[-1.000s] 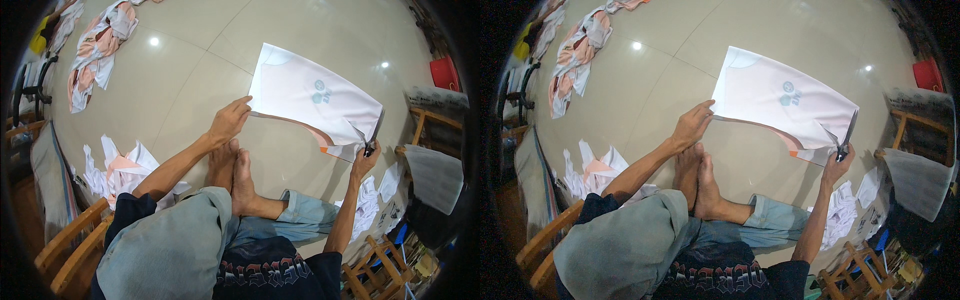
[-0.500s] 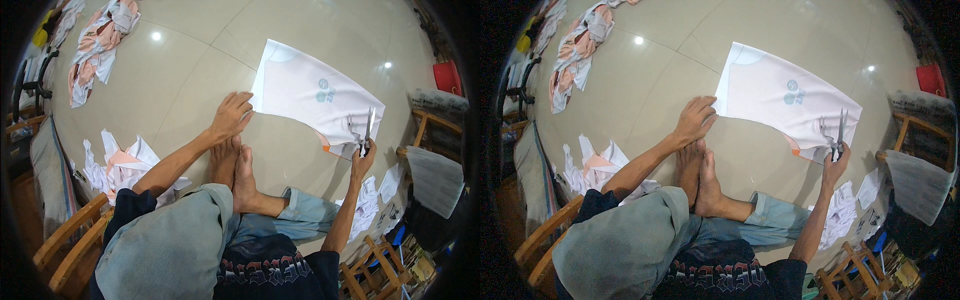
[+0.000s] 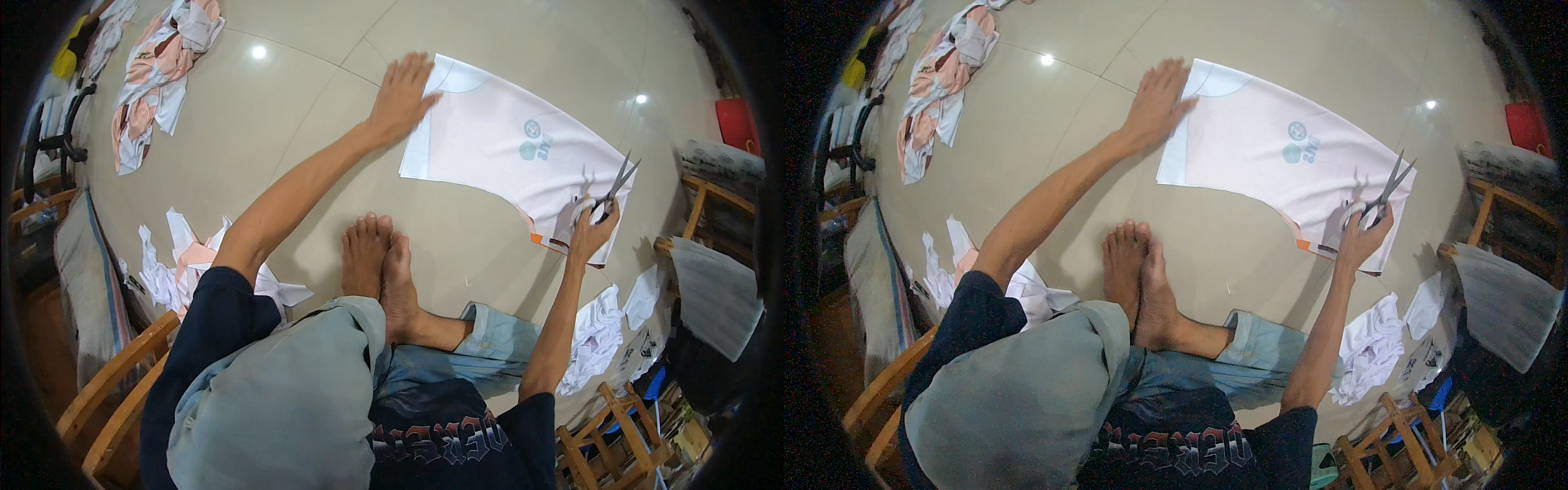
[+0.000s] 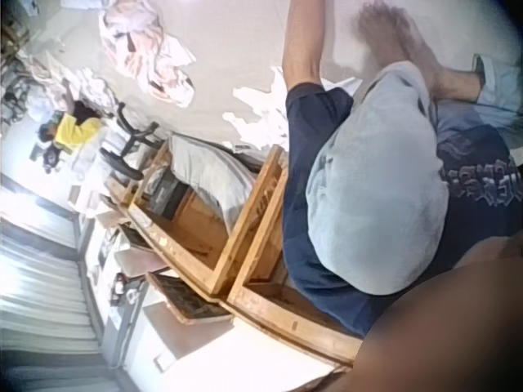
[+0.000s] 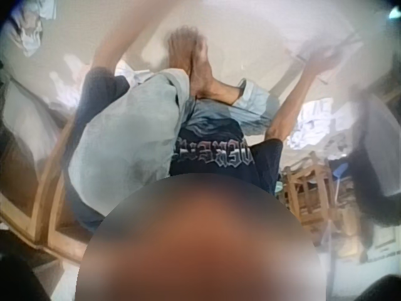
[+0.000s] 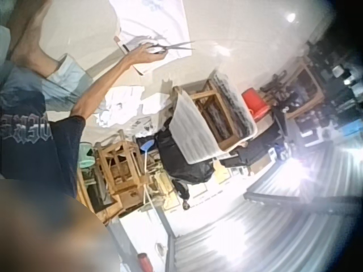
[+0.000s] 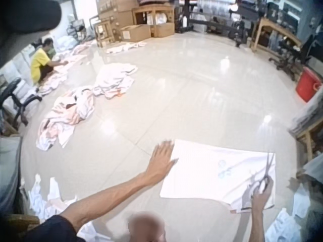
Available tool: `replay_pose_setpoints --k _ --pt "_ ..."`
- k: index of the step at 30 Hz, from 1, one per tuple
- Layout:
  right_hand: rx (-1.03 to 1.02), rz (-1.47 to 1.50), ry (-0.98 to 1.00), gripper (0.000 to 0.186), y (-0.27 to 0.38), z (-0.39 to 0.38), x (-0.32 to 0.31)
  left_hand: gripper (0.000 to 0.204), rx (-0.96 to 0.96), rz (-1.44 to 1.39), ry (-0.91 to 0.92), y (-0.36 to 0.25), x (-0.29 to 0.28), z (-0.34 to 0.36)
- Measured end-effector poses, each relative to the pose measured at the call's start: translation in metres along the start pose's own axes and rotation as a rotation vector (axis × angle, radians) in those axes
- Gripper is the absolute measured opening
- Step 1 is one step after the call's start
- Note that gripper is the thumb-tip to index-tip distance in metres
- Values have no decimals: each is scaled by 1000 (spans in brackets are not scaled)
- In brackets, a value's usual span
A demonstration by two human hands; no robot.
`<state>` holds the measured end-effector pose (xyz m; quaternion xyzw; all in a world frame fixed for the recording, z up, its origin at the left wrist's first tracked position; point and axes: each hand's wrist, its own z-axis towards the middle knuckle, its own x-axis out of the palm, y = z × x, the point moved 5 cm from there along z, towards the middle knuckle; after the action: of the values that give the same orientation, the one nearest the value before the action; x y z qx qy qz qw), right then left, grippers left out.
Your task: The person uses scissors to cut a large piece of white fabric that has a pink paper pattern attached to it. They carefully follow the pattern's outline to trim the fabric, occasionally lifting and repositioning the material to continue cutting along the edges.
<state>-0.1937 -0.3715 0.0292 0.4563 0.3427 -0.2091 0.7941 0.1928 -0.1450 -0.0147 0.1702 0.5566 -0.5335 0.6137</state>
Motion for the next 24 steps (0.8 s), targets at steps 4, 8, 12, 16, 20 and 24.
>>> replay_pose_setpoints --k 4,8,12,16,20,24 --pt "-40 -48 -46 55 -11 30 25 46 -123 -99 -46 34 15 55" --pt "-75 -59 -39 52 -29 47 39 33 -131 -135 95 53 28 77" --pt "-138 -95 -29 50 -47 68 40 27 -117 -237 94 54 34 81" --pt "-153 -110 -3 50 -60 92 46 27 -106 -263 38 51 35 78" --pt "-154 -98 18 51 -67 102 51 29 -77 -234 12 53 37 71" --pt "-119 -94 39 50 -58 101 49 32 -26 -148 -7 48 29 72"
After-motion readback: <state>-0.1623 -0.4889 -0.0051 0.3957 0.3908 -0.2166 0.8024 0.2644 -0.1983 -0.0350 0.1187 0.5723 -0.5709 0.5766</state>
